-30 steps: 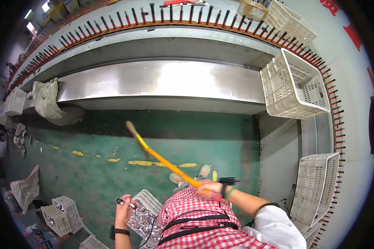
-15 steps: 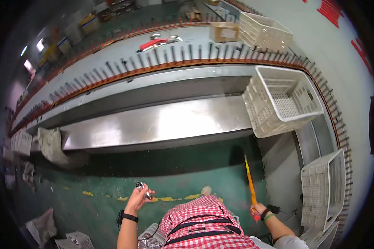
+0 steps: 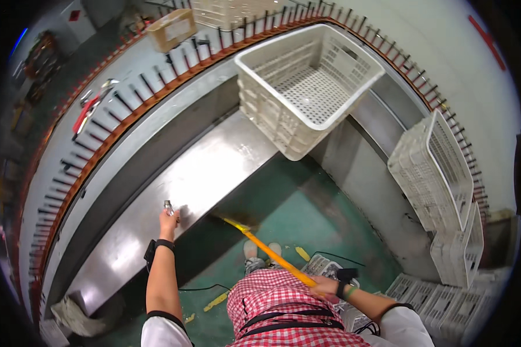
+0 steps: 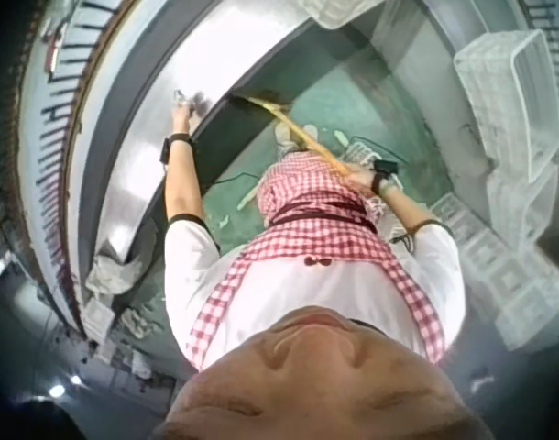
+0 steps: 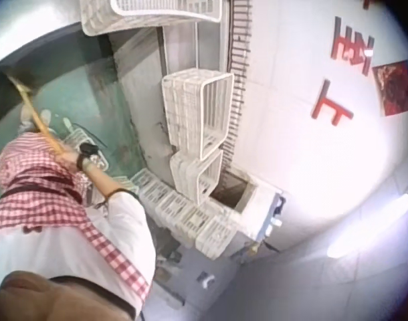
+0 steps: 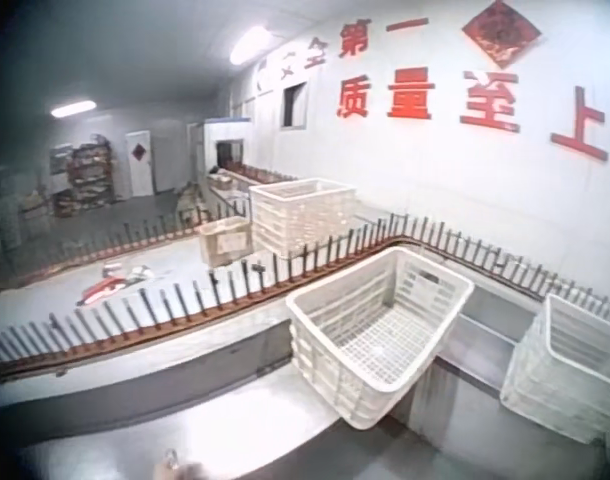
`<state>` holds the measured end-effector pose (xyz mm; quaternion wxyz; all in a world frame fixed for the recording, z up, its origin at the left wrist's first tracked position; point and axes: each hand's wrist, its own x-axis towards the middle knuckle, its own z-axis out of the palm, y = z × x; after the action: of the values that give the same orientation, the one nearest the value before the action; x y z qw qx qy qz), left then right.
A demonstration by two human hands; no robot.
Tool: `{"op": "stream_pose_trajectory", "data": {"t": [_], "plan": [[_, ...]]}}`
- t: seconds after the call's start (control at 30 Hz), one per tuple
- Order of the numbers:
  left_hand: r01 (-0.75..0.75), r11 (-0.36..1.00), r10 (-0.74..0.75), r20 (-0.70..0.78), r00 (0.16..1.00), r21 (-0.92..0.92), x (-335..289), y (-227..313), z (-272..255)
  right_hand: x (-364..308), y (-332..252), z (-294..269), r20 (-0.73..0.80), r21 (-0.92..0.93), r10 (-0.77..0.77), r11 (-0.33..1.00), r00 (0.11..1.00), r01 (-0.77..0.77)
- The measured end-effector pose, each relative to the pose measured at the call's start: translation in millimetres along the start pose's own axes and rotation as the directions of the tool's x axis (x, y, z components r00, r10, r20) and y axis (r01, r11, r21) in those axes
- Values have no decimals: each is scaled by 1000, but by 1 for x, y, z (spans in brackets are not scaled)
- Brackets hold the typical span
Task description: Sweep debris from the floor into a dustpan in a manufacturing environment.
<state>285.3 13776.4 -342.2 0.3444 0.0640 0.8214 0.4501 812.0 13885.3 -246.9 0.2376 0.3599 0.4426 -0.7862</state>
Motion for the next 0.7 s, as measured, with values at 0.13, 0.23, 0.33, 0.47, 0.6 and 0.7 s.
{"op": "stream_pose_trajectory", "data": {"t": [0.13, 0.23, 0.33, 0.47, 0.6, 0.7], "plan": [[-107, 973, 131, -106, 986, 204, 88, 8, 36, -66, 13, -9, -237, 200, 119, 977, 964, -72], [-187, 961, 221, -161, 962, 202, 134, -3, 30, -59, 15, -19, -506, 226, 155, 973, 849, -43], [-280, 932, 326, -195, 925, 229, 145, -6, 47, -9, 8, -59, -707, 108, 1, 988, 707, 106], [-345, 892, 399, -154, 904, 292, 147, -8, 45, 123, 8, -149, -853, -150, -113, 988, 509, -32], [-258, 905, 315, -123, 941, 339, 138, 11, 53, 214, 21, -122, -898, -231, -48, 897, 437, -378], [-245, 922, 335, -300, 893, 300, 125, 9, 35, 175, 24, -36, -740, -611, -220, 615, 635, -499]]}}
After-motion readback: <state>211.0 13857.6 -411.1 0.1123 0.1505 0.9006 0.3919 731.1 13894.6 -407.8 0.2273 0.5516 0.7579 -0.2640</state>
